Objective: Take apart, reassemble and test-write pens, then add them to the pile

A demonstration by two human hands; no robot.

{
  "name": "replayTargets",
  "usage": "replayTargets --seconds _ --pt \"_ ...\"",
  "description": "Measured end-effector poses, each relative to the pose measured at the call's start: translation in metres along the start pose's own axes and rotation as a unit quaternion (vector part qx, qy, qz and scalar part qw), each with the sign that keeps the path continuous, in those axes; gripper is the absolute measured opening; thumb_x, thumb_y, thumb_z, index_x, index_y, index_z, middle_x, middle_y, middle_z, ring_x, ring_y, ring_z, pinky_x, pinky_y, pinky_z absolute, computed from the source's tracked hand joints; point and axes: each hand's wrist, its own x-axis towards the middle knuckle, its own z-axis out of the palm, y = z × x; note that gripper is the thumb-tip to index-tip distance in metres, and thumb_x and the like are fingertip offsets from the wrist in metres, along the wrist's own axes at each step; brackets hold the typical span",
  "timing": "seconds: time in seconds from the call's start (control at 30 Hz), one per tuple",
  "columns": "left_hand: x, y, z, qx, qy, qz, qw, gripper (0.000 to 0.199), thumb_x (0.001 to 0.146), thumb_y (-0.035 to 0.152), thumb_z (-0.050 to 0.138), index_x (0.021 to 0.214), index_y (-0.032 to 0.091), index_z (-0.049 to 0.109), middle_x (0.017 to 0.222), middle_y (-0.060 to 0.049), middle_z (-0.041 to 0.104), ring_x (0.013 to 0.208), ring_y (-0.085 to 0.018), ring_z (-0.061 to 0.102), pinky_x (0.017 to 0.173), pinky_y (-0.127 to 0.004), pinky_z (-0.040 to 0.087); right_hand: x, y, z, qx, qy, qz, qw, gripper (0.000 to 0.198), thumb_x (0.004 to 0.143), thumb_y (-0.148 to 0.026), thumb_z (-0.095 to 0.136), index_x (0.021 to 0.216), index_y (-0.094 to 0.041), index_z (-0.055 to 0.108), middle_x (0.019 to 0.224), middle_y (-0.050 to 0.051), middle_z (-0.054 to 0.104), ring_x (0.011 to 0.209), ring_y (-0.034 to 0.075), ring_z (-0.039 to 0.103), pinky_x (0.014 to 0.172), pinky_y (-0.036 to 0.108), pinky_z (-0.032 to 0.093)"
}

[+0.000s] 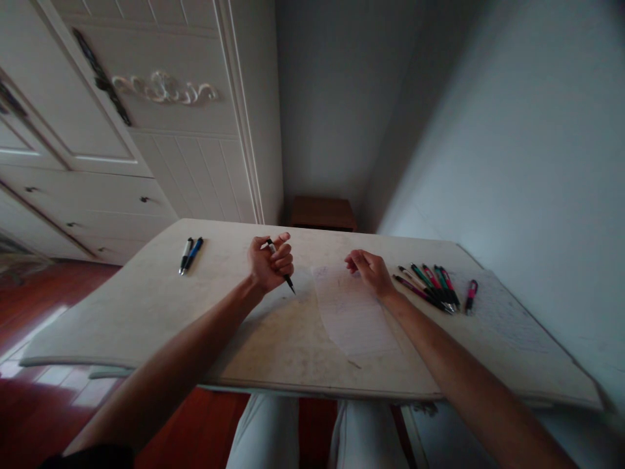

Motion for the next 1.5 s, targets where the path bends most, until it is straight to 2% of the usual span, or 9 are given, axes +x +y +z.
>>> replayTargets --seconds 0.4,0.6,0.77,1.03,1.3,1.4,1.5 --pt "-0.001 0.0 -0.003 0.0 0.005 -0.001 1.0 0.03 0.082 0.035 0.037 0.077 0.015 0.059 0.047 0.01 0.016 0.032 -0.007 0.014 0.03 -0.016 0.015 -0.001 -0.003 0.0 -0.009 -0.003 -0.007 1.0 0.058 0.087 -0.069 0.041 0.077 -0.017 0.064 0.068 0.005 0.064 0.059 0.015 0.059 0.06 0.028 0.048" --pt "-0.002 0.001 -0.002 -0.022 0.025 0.005 0.999 0.026 0.083 0.034 0.038 0.074 0.016 0.055 0.046 0.01 0.018 0.031 -0.006 0.017 0.03 -0.016 0.015 -0.003 -0.001 0.0 -0.009 -0.016 -0.016 1.0 0.054 0.089 -0.065 0.041 0.079 -0.017 0.064 0.069 0.004 0.064 0.06 0.015 0.06 0.061 0.028 0.048" --pt "0.001 0.0 -0.005 -0.021 0.025 0.003 0.999 0.024 0.082 0.034 0.04 0.073 0.017 0.054 0.046 0.01 0.016 0.031 -0.006 0.013 0.029 -0.015 0.015 -0.005 -0.006 -0.003 -0.009 -0.004 -0.005 1.0 0.055 0.088 -0.067 0.041 0.077 -0.018 0.064 0.068 0.004 0.064 0.06 0.016 0.059 0.059 0.028 0.048" --pt "0.005 0.004 -0.006 -0.046 0.05 0.007 0.998 0.034 0.086 0.038 0.035 0.076 0.014 0.057 0.045 0.01 0.018 0.032 -0.006 0.012 0.029 -0.016 0.013 -0.009 -0.007 -0.002 -0.004 -0.022 0.007 1.0 0.057 0.086 -0.068 0.044 0.078 -0.016 0.065 0.069 0.005 0.065 0.06 0.015 0.061 0.06 0.028 0.049" --pt "0.013 0.017 -0.022 -0.063 0.079 0.047 0.994 0.031 0.085 0.034 0.034 0.075 0.014 0.057 0.044 0.01 0.019 0.031 -0.007 0.015 0.029 -0.017 0.012 -0.009 -0.003 -0.002 -0.016 -0.023 0.01 1.0 0.056 0.086 -0.068 0.044 0.08 -0.016 0.065 0.069 0.006 0.065 0.06 0.016 0.06 0.061 0.03 0.05" --pt "0.014 0.022 -0.029 -0.077 0.092 0.072 0.99 0.037 0.088 0.038 0.033 0.077 0.014 0.058 0.044 0.009 0.023 0.031 -0.007 0.019 0.03 -0.018 0.014 -0.01 -0.006 -0.003 -0.022 -0.017 0.005 1.0 0.056 0.085 -0.069 0.044 0.078 -0.017 0.065 0.068 0.005 0.064 0.06 0.016 0.06 0.06 0.03 0.049" --pt "0.016 0.022 -0.031 -0.078 0.1 0.083 0.988 0.043 0.089 0.046 0.035 0.081 0.012 0.06 0.049 0.006 0.035 0.035 -0.007 0.031 0.035 -0.019 0.025 -0.01 -0.01 -0.003 -0.033 -0.015 -0.003 0.999 0.055 0.087 -0.068 0.043 0.078 -0.017 0.065 0.067 0.005 0.064 0.061 0.017 0.059 0.062 0.03 0.049"
